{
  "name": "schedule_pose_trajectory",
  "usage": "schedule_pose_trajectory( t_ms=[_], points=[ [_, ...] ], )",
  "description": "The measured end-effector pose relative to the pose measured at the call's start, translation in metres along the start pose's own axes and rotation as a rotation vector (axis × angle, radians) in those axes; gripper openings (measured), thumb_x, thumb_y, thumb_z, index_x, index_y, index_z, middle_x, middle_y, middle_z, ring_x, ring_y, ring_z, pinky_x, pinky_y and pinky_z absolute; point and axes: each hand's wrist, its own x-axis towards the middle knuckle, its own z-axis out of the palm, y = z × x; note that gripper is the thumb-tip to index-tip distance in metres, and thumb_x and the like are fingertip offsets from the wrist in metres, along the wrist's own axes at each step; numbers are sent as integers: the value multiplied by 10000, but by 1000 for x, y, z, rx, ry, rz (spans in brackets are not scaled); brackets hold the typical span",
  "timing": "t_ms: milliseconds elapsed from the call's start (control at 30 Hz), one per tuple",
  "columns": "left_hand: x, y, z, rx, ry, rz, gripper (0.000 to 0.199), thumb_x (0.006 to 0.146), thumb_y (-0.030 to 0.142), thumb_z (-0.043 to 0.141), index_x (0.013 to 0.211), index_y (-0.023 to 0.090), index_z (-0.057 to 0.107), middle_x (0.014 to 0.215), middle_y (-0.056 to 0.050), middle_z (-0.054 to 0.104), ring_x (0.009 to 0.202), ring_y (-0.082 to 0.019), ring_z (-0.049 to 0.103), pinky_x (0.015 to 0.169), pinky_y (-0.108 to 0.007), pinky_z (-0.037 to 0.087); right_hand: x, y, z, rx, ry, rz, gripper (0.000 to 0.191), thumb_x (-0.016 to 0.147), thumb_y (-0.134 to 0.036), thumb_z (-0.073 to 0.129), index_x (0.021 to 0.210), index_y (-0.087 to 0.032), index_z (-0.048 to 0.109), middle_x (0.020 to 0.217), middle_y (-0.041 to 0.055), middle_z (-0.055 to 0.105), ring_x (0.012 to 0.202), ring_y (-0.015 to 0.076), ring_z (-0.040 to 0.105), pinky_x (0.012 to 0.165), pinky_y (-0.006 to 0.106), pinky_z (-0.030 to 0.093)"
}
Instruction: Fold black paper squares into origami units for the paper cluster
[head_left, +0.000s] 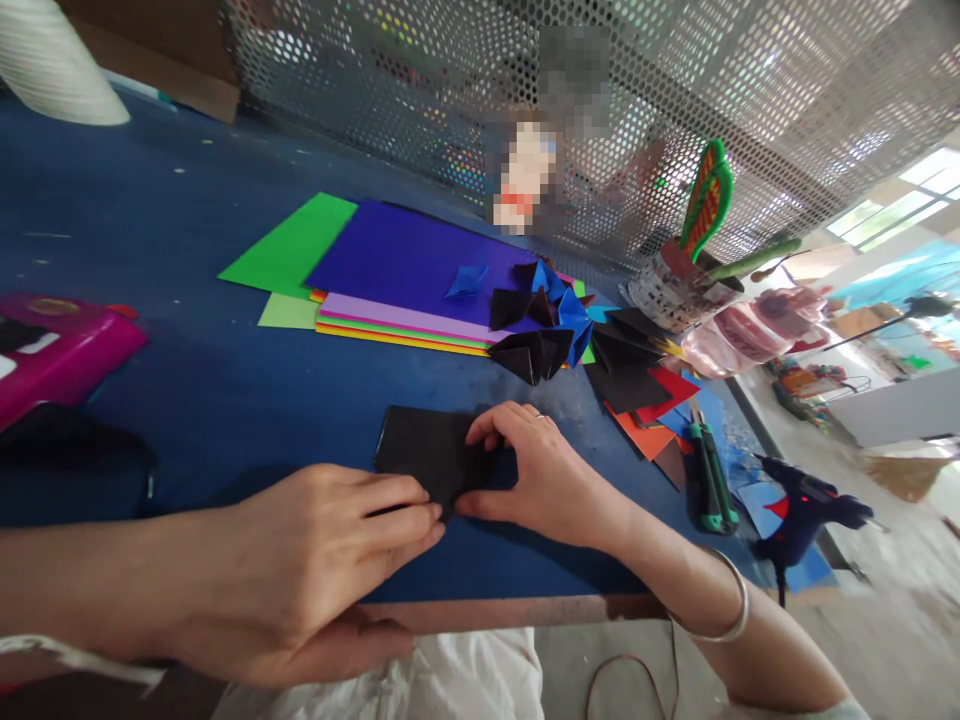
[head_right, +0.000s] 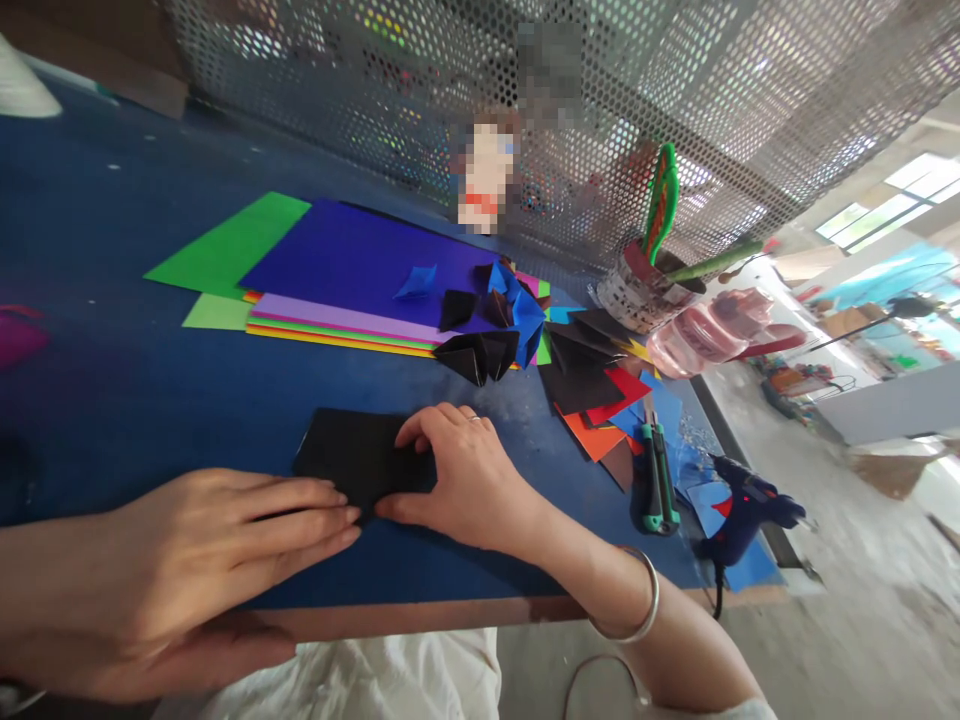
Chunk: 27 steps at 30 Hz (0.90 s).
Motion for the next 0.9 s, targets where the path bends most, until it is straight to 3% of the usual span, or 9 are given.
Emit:
schedule_pose_trajectory(
  t_ms=[100,300,667,800,900],
  points=[
    [2,-4,-1,-55,32,79,404,1126,416,556,1355,170,780,1168,-102,868,1073,-277,775,810,-342,640,3,8,-6,61,-11,-33,433,758,-121,967,1064,-224,678,1043,-2,694,997,207,661,907,370,503],
    [2,-4,-6,-60,-16,42,408,1126,420,577,1410,190,758,1232,-87,867,1173,-274,776,943,-336,649,8,18,-16,149,-67,-65,352,799,-39,875,1053,-210,700,1016,-13,706,943,168,645,862,322,509],
    [1,-7,0,-30,39,97,424,1162,407,488,1363,140,748,1215,-105,867,1126,-280,787,833,-378,627,14,26,-23,248,-142,-69,289,841,-10,775,1041,-213,725,987,-21,721,906,147,647,852,306,537],
    [0,-5,2,-32,49,81,390,1133,389,539,1365,151,743,1206,-104,865,1110,-276,787,851,-373,625,9,17,-13,207,-99,-75,280,856,-158,889,1072,-218,720,1010,-7,718,932,170,659,883,338,535],
    [-2,-2,4,10,52,28,380,1114,396,558,1360,181,752,1180,-94,864,1099,-270,783,868,-358,626,2,6,2,18,44,-43,481,720,-287,1037,1063,-223,706,1066,22,705,1032,237,655,972,423,508]
  ],
)
